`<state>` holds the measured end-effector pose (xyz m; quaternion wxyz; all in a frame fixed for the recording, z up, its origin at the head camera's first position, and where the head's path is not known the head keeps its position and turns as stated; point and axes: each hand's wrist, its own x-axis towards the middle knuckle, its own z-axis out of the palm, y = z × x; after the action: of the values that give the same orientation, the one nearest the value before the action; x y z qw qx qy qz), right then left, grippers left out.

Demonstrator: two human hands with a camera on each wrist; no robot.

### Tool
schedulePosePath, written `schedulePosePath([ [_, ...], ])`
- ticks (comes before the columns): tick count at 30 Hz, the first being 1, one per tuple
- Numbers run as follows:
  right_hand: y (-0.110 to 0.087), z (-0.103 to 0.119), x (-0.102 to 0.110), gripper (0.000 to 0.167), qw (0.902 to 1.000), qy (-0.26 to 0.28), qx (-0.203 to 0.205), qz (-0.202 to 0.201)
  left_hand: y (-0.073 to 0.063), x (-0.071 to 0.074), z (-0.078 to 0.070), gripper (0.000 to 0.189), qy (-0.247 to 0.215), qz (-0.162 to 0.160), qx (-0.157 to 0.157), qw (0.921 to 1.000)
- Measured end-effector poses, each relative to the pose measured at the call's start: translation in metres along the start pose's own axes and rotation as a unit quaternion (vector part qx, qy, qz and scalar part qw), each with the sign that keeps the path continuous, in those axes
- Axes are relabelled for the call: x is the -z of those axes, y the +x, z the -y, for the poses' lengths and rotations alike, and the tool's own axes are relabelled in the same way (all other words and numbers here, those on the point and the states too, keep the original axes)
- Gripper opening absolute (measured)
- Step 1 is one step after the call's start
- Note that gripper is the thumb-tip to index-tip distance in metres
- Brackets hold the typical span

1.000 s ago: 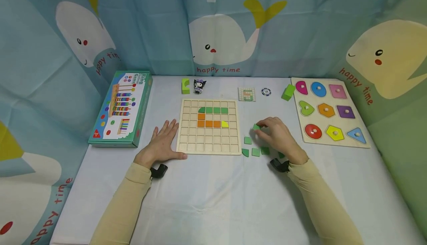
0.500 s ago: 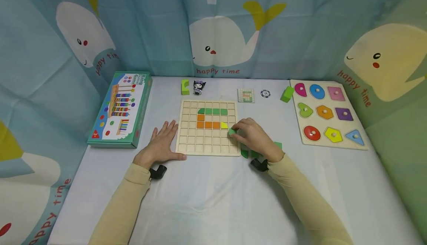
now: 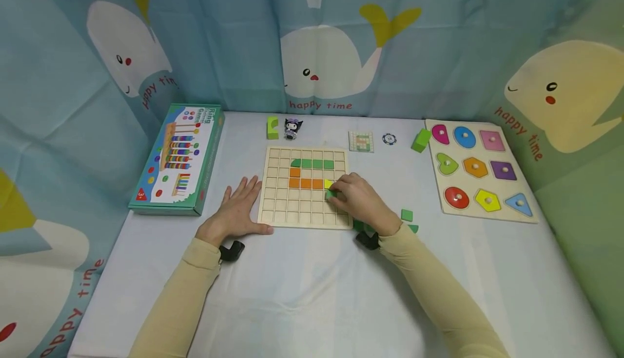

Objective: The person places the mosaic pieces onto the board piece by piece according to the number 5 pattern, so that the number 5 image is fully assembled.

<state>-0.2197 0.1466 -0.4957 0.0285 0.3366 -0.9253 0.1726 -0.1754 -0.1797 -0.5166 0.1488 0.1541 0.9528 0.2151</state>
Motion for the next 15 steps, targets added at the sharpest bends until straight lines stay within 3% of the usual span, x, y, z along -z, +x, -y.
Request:
schedulePosePath([
  [15,0.0024,0.0015,-0.0037,0.023,0.9992,-0.033,0.021,-0.008,-0.0001,-0.0019,0.0007,0.126,0.006,-0.004,-0.004,1.0],
])
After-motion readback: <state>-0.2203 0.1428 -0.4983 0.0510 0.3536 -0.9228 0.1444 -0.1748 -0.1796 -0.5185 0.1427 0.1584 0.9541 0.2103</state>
